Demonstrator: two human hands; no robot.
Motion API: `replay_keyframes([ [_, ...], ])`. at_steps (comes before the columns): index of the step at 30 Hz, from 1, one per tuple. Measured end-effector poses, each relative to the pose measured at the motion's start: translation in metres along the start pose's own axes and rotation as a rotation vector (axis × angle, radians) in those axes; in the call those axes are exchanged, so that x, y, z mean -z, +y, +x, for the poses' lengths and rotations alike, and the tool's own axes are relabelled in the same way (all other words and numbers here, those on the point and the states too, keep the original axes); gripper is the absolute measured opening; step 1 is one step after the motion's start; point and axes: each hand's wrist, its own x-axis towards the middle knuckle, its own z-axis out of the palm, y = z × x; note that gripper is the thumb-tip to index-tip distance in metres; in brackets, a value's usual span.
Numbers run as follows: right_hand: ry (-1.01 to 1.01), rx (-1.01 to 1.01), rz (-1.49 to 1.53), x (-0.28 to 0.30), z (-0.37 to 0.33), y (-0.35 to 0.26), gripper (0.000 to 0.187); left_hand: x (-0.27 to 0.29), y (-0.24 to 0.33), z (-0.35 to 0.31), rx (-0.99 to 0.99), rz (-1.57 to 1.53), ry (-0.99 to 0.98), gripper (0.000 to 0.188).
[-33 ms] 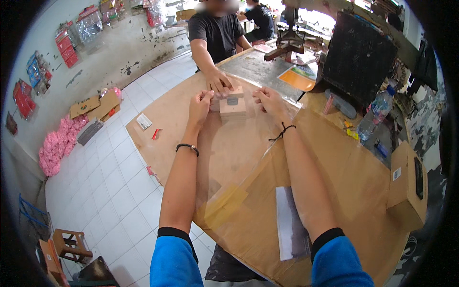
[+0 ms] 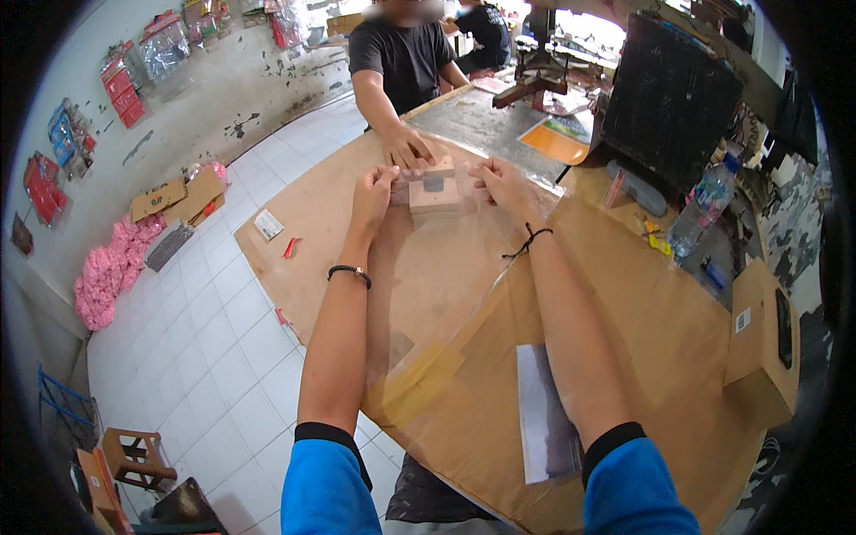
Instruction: The person aligns and stacks thin, transparent plastic sheets on a wooden board by hand. They pick up several individual sheets from a pile and organize them into a stack before setting them aside.
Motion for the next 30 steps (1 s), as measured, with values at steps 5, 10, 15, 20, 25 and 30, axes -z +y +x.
replay_keyframes([
  [5,-0.146,0.077,0.043,-0.001,0.004,-0.001,0.024,-0.007,0.009,-0.006,0.078,-0.061,-0.086,0.021],
  [10,-0.212,0.163,-0.001,-0.006,0.007,0.009,0.023,-0.004,0.010,-0.005,0.067,-0.013,-0.144,0.021],
  [15,-0.223,0.140,0.114,-0.008,0.006,0.010,0.021,0.001,0.002,0.001,0.051,-0.008,-0.215,0.020],
  [20,-0.238,0.134,0.037,-0.001,0.002,0.005,0.022,0.007,0.003,0.001,0.050,-0.017,-0.303,0.018],
  [25,-0.247,0.114,0.013,0.001,-0.007,-0.007,0.022,0.013,0.005,-0.003,0.085,-0.043,-0.361,0.014],
  [30,-0.260,-0.085,0.015,0.018,-0.009,-0.012,0.023,0.013,0.011,-0.005,0.137,-0.127,-0.471,0.011],
])
